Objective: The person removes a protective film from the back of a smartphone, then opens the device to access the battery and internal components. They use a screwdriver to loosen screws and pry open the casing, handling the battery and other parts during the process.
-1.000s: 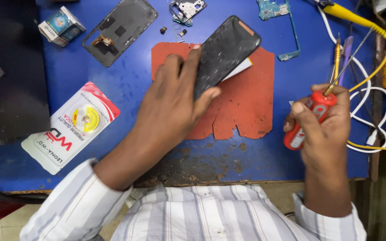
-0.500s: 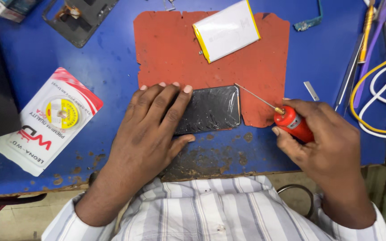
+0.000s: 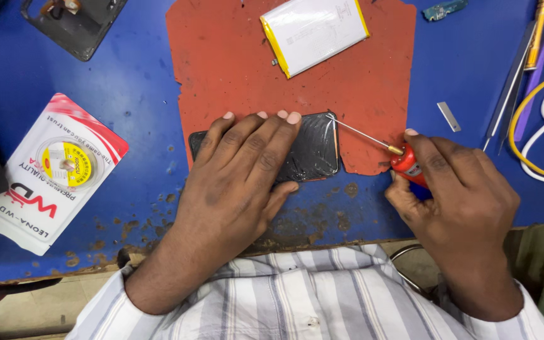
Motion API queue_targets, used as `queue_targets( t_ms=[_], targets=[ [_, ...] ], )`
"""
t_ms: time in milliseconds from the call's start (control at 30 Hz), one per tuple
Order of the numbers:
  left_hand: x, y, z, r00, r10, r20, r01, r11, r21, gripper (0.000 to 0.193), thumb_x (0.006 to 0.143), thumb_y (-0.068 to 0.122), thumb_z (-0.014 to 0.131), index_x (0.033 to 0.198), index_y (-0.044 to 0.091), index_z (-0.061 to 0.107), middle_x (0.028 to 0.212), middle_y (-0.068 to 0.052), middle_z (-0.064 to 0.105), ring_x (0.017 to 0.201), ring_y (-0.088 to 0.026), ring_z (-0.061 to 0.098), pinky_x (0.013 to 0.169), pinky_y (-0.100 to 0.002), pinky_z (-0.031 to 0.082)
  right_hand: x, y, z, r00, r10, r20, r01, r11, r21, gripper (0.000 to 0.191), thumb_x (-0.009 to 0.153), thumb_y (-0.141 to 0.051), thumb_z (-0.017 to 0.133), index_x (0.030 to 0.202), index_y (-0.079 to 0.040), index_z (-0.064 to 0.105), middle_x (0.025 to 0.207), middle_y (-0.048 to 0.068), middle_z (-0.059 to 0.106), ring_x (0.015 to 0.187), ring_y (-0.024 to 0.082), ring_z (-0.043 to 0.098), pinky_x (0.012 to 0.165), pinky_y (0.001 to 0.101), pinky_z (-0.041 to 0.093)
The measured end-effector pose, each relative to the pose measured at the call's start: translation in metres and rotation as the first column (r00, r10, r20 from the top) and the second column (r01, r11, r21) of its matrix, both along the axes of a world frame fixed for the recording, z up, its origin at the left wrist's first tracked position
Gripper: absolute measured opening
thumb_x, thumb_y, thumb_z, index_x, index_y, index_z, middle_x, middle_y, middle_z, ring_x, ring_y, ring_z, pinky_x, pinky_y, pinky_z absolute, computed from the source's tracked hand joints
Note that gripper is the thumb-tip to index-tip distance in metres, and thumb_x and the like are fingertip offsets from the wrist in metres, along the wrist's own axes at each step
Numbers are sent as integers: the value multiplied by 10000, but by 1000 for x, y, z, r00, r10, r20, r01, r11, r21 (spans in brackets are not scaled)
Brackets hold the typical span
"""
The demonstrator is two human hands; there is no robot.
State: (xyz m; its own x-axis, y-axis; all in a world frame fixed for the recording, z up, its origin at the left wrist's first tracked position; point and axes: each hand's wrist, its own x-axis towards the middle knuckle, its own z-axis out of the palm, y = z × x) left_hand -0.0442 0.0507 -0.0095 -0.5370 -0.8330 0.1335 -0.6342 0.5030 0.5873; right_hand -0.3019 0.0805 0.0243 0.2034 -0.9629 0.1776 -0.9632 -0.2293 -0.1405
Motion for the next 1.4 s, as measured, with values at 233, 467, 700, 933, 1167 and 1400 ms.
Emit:
queue_targets(
  t_ms=[233,467,700,933,1167,1400],
  targets=[
    [0,-2,-2,1000,6,-14,-5,1000,22,803,875,281,798,1521,14,401,1455,-149,551,1352,-328,517,1194,-569,357,-2,-2,0,1000,0,-20,0,1000,17,438,759,-73,841,1185,-24,752,1033,89,720,833,239,665,719,352,551],
    [-1,-4,-2,1000,-2,-1,2,1000,5,789,882,282,801,1516,23,410,1471,-146,548,1369,-322,513,1201,-570,357,-2,-4,1,1000,-7,-18,8,999,41,439,750,-103,851,1169,-17,754,1018,100,725,821,243,670,703,357,555],
    [-2,-4,-3,1000,-14,25,14,1000,-12,799,874,297,811,1510,26,410,1474,-157,537,1372,-325,509,1194,-563,367,-4,-6,1,1000,6,-26,-5,1000,28,413,766,-102,844,1161,-14,760,1013,112,733,802,237,672,685,344,553],
    [-2,-4,-4,1000,-9,11,9,1000,-16,803,868,299,815,1505,21,413,1465,-156,542,1376,-325,511,1198,-556,380,-6,-8,1,999,29,-23,-28,999,40,404,769,-115,849,1149,-3,766,984,114,735,760,219,663,647,334,542],
    [-2,-4,-4,1000,-13,11,14,1000,-25,790,876,303,816,1496,10,423,1461,-165,547,1371,-330,514,1190,-557,385,-9,-9,2,998,56,-37,-54,998,39,441,721,-144,863,1132,-11,770,987,105,736,749,225,655,648,339,540],
    [-3,-5,-4,1000,-11,12,12,999,-32,796,871,304,821,1492,6,424,1449,-158,554,1366,-327,521,1186,-559,398,-14,-8,1,997,68,-33,-67,997,37,445,727,-158,861,1139,-16,770,982,101,731,755,226,657,649,337,540]
  ],
)
